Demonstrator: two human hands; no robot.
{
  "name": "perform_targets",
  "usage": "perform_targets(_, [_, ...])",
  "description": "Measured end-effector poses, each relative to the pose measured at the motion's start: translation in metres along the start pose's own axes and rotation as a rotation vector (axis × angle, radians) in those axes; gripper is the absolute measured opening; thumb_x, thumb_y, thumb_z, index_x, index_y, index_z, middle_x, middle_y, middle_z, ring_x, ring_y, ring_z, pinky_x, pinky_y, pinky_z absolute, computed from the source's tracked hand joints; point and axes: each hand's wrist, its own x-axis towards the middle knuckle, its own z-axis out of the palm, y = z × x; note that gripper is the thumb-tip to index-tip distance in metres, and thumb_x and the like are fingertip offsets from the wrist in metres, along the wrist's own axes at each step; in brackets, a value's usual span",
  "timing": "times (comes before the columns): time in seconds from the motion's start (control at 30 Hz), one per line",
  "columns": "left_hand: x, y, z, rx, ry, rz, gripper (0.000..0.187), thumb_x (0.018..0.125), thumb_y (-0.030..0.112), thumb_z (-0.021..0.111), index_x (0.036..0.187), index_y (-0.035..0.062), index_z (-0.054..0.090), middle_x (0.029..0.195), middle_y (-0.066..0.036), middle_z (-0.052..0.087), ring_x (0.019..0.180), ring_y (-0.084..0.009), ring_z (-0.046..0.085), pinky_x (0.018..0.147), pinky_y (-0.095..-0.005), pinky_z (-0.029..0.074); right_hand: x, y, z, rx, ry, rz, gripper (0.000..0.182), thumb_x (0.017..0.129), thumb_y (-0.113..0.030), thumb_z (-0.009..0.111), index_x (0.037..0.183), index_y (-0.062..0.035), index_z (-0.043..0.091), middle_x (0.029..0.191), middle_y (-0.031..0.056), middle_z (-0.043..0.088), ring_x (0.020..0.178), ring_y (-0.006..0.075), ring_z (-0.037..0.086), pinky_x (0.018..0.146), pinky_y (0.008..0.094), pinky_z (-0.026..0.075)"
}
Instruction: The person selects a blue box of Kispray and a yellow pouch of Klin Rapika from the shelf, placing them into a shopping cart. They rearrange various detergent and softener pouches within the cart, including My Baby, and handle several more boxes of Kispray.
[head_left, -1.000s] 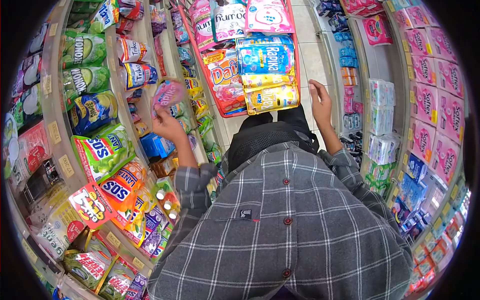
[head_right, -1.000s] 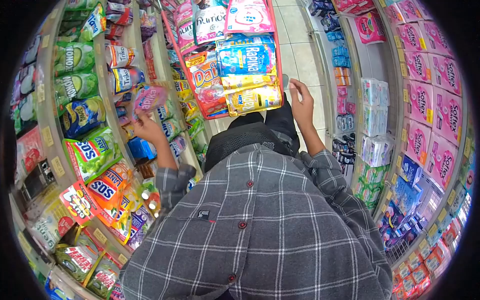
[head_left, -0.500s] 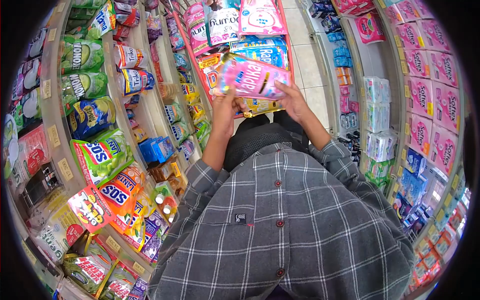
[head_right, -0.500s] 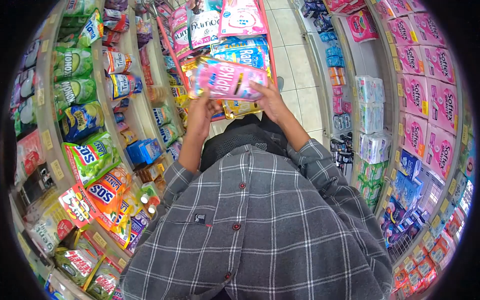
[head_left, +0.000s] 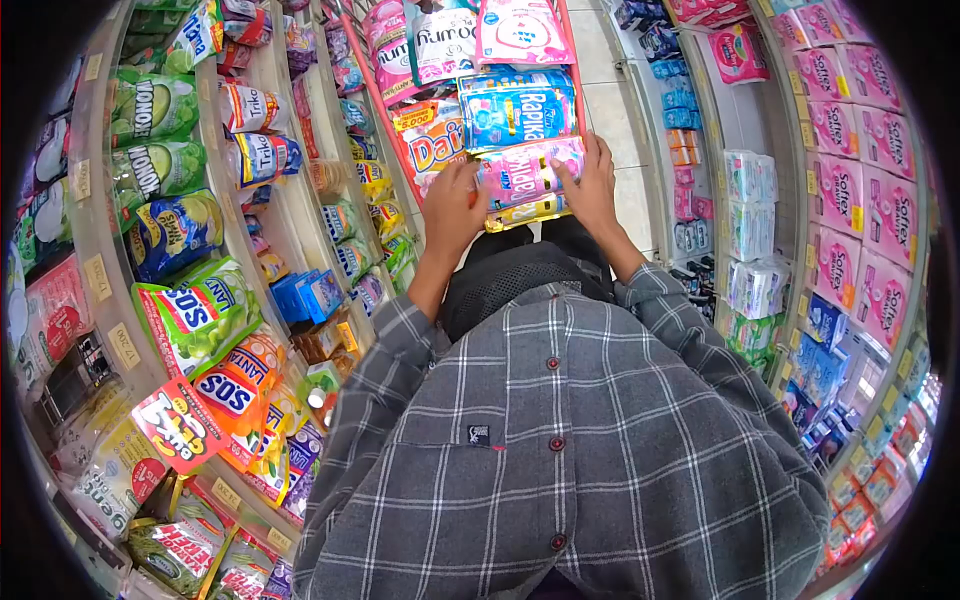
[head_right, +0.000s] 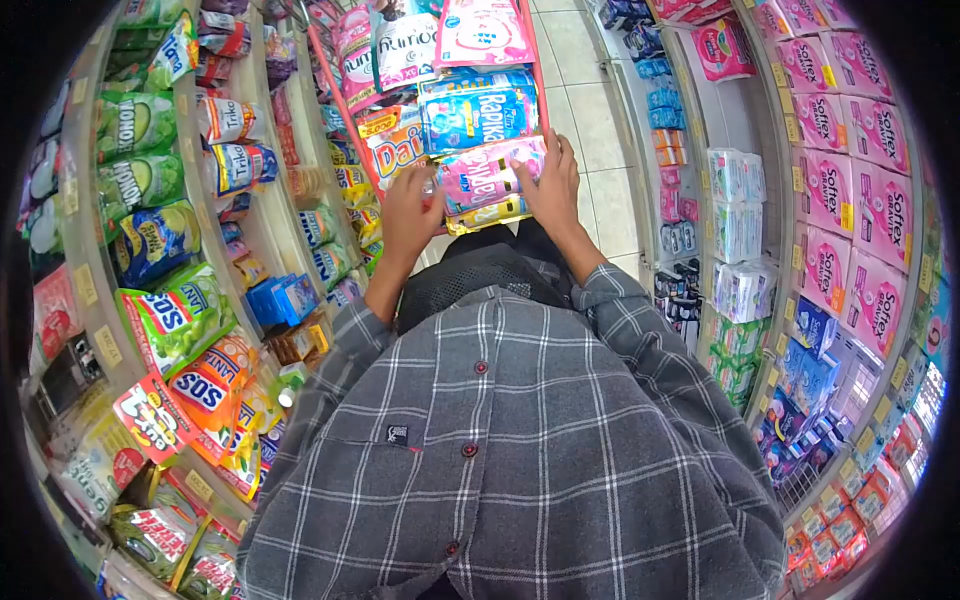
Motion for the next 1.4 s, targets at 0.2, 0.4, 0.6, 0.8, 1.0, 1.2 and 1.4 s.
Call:
perform_targets(0.2, [0.031, -0.013, 0.027, 0.195, -0.209, 0.389, 0.079, 0.085, 0.058, 0.058, 0.15, 0.0189, 0.034, 0.156, -0.009, 0.029, 0.145, -0.0294, 0.022, 0.118, -0.0533, 0.014, 0.001, -0.004, 0.005, -0.051, -0.085, -0.2, 0.074, 0.091, -0.045, 0.061, 0.147, -0.0055, 0.032, 0.147, 0.0279, 0.029, 0.136, 0.0437, 0.031, 0.11, 0.0527, 0.028])
perform_targets(0.4, [0.034, -0.022, 0.033, 0.282, -0.214, 0.389, 0.084, 0.083, 0.061, 0.06, 0.152, 0.0233, 0.03, 0.157, -0.008, 0.027, 0.146, -0.027, 0.021, 0.119, -0.0533, 0.006, 0.001, -0.004, 0.006, 0.016, -0.11, -0.156, 0.075, 0.091, -0.042, 0.063, 0.147, -0.0043, 0.031, 0.148, 0.0287, 0.026, 0.135, 0.045, 0.03, 0.112, 0.0498, 0.029])
perform_targets(0.6, [0.039, -0.026, 0.024, 0.232, -0.089, 0.266, 0.081, 0.084, 0.061, 0.059, 0.15, 0.0224, 0.035, 0.157, -0.012, 0.027, 0.146, -0.0308, 0.021, 0.117, -0.0566, 0.004, 0.008, -0.001, 0.012, -0.008, -0.064, -0.203, 0.078, 0.09, -0.04, 0.064, 0.146, 0.0, 0.028, 0.148, 0.0307, 0.024, 0.135, 0.0472, 0.028, 0.111, 0.0525, 0.028])
perform_targets(0.8, [0.043, -0.033, 0.017, 0.193, -0.023, 0.224, 0.084, 0.082, 0.053, 0.067, 0.151, 0.0168, 0.034, 0.155, -0.019, 0.024, 0.144, -0.0386, 0.02, 0.115, -0.0554, 0.016, 0.002, -0.007, 0.005, 0.025, -0.143, -0.143, 0.088, 0.087, -0.045, 0.067, 0.147, 0.0027, 0.025, 0.15, 0.0322, 0.018, 0.135, 0.0496, 0.026, 0.111, 0.054, 0.026])
perform_targets(1.0, [0.008, -0.042, 0.022, 0.041, 0.032, 0.162, 0.088, 0.082, 0.051, 0.07, 0.152, 0.0171, 0.029, 0.155, -0.022, 0.021, 0.144, -0.0384, 0.02, 0.115, -0.0552, 0.017, -0.004, 0.015, -0.014, 0.079, -0.178, -0.157, 0.104, 0.081, -0.048, 0.073, 0.148, 0.0052, 0.015, 0.15, 0.0356, 0.015, 0.141, 0.0486, 0.017, 0.115, 0.0503, 0.024])
perform_targets(1.2, [-0.022, -0.038, 0.03, 0.024, 0.114, 0.128, 0.08, 0.083, 0.047, 0.07, 0.146, 0.008, 0.04, 0.144, -0.023, 0.034, 0.133, -0.04, 0.033, 0.11, -0.0538, 0.024, -0.014, 0.043, -0.007, 0.23, -0.217, -0.043, 0.093, 0.084, -0.041, 0.073, 0.146, 0.0069, 0.023, 0.147, 0.0323, 0.026, 0.139, 0.042, 0.028, 0.114, 0.0439, 0.028])
perform_targets(1.4, [-0.026, -0.039, 0.034, -0.027, 0.163, 0.123, 0.045, 0.084, 0.032, 0.071, 0.117, 0.0027, 0.06, 0.115, -0.014, 0.055, 0.111, -0.0333, 0.048, 0.101, -0.0475, 0.034, 0.0, 0.031, -0.016, 0.367, -0.239, 0.129, 0.037, 0.091, -0.027, 0.068, 0.11, 0.0037, 0.058, 0.101, 0.0168, 0.065, 0.088, 0.022, 0.064, 0.079, 0.0342, 0.05])
